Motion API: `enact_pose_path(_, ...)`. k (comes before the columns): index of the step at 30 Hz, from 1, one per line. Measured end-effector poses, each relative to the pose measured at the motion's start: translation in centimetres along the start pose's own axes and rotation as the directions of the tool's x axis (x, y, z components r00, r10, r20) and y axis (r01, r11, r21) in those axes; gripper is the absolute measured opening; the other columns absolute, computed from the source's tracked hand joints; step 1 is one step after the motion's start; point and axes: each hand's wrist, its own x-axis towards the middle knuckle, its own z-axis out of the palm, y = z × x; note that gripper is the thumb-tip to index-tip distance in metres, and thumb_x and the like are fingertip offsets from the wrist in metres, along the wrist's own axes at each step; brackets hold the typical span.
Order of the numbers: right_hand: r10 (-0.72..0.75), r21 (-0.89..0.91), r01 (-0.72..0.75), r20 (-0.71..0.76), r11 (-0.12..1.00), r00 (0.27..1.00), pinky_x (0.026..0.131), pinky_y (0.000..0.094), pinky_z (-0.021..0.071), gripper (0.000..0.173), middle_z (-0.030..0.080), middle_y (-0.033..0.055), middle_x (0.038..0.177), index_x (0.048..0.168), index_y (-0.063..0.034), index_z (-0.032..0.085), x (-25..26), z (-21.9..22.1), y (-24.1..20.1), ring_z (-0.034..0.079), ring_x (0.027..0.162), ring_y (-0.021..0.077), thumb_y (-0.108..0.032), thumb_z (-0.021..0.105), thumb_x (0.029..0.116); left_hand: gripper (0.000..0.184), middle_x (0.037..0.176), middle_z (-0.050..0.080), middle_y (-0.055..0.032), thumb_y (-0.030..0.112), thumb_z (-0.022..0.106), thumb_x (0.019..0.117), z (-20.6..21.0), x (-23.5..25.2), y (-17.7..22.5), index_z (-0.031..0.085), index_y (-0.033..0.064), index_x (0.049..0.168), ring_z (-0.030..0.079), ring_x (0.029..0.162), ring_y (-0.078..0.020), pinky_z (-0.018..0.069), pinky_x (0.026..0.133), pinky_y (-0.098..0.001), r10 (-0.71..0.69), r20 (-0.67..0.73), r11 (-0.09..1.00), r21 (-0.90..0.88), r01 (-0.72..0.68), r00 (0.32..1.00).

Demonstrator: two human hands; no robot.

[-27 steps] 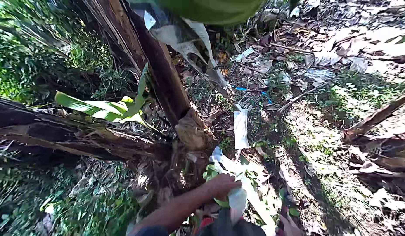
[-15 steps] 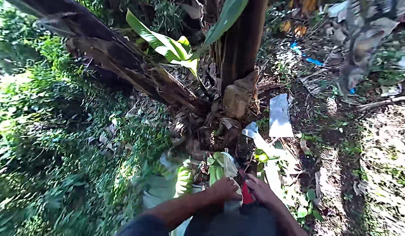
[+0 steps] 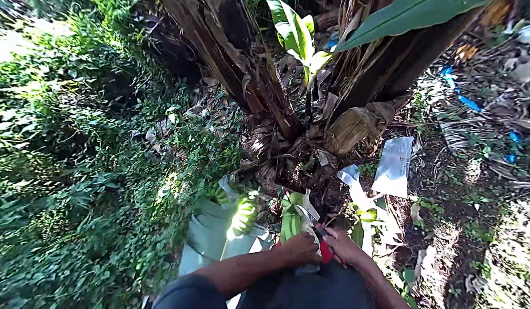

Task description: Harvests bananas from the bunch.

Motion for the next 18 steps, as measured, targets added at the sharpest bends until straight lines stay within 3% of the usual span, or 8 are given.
enact_pose_path(6, 0.082, 0.066, -0.081, -0.019, 0.994, 0.996, 0.041, 0.0323, 0.0450, 0.031, 0.055, 0.0056, 0.070, 0.132, -0.0092, 0.057, -1.7, 0.9, -2.2, 0.048, 0.045, 0.0159, -0.027, 0.046, 0.1082, 0.036, 0.115, 0.070, -0.0162, 0.005, 0.051, 0.1039, 1.3, 0.2, -0.3, 0.069, 0.0221, 0.129, 0.063, 0.114, -0.0383, 0.0504, 0.096, -0.0538, -0.005, 0.008, 1.000, 0.009, 0.005, 1.000)
enact_pose_path(13, 0.176, 0.213, -0.160, -0.058, 0.964, 0.983, 0.040, 0.0300, 0.0426, 0.032, 0.053, 0.0038, 0.069, 0.135, -0.0116, 0.054, -3.7, 2.2, -3.1, 0.046, 0.043, 0.0142, -0.028, 0.044, 0.1092, 0.040, 0.117, 0.069, -0.0174, 0.003, 0.049, 0.1038, 1.9, 1.0, -0.7, 0.068, 0.0233, 0.132, 0.063, 0.115, -0.0391, 0.0501, 0.096, -0.0544, -0.004, 0.021, 0.999, 0.049, 0.003, 1.000)
enact_pose_path(18, 0.168, 0.375, -0.119, -0.099, 0.919, 0.981, 0.038, 0.0283, 0.0408, 0.030, 0.052, 0.0031, 0.067, 0.133, -0.0094, 0.054, -3.9, 2.9, -3.2, 0.044, 0.042, 0.0126, -0.024, 0.044, 0.1096, 0.036, 0.121, 0.069, -0.0192, 0.004, 0.050, 0.1043, 1.4, 1.2, -1.2, 0.070, 0.0199, 0.130, 0.061, 0.121, -0.0407, 0.0468, 0.103, -0.0563, 0.003, 0.006, 1.000, 0.001, -0.003, 1.000)
